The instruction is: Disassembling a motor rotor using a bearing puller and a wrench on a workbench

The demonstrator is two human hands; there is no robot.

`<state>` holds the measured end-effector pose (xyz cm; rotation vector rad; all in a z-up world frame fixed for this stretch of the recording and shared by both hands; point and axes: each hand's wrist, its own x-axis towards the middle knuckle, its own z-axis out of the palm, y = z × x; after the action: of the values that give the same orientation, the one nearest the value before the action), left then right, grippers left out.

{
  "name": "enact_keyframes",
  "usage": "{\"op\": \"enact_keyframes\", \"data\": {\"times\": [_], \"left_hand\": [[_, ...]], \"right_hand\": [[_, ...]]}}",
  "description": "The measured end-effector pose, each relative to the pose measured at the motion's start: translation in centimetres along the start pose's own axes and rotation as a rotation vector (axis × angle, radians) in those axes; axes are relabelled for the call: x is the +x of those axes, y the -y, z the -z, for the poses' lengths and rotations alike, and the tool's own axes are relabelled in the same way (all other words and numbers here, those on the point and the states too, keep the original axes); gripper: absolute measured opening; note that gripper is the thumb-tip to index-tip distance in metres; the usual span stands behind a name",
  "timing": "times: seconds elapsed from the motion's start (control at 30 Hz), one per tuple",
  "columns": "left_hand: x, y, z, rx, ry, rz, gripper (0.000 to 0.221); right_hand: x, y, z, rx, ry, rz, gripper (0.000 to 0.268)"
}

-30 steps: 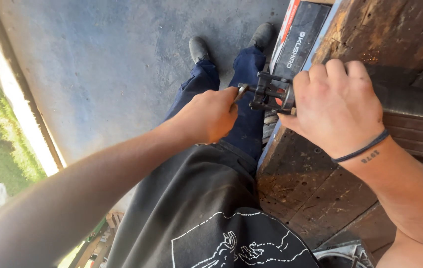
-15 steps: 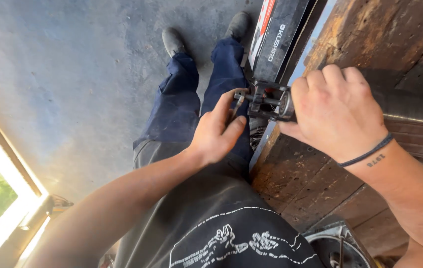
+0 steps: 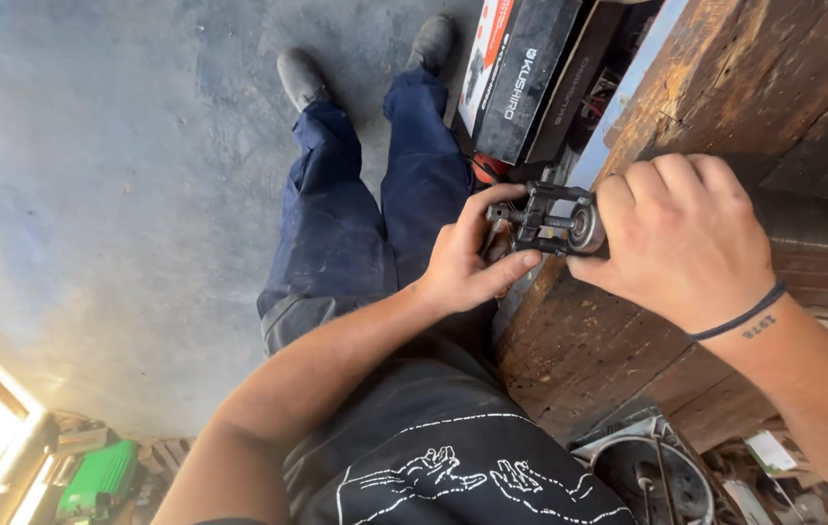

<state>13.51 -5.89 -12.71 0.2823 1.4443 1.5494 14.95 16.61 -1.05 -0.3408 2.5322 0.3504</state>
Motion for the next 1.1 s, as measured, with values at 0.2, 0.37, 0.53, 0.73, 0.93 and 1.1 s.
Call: {"op": "enact_keyframes", "data": {"times": [0.2,0.37,0.53,0.73,0.93,1.1], "left_hand": [[0.2,0.6,0.8,0.179,0.068,-0.049,0.058],[0.2,0.2,0.9,0.196,0.113,0.004,0.064],[0.8,-0.1,1.5,0.182,0.132,0.019,0.061],[1.3,-0.1,1.7,0.163,0.122,-0.086,0.058],[1.3,-0.2,1.9,0.161,0.140,-0.091,0.057],[1.5,-0.6,2.3,0.130,0.178,-0.088,0.054]], "right_hand": [[0.7,2.9,1.9,0.003,-0.204,-0.145,0.066],[2.2,5.0,1.4,0.160,-0.299,-0.090,0.044],[2.4,4.7,1.2,0.091,-0.192,-0.107,0.038],[1.7,4.3,1.3,0.168,-0.201,-0.078,0.046],[0.2,3.1,1.5,0.305,-0.158,-0.030,0.065],[-0.2,2.6,1.8,0.271,-0.149,-0.086,0.061]]}}
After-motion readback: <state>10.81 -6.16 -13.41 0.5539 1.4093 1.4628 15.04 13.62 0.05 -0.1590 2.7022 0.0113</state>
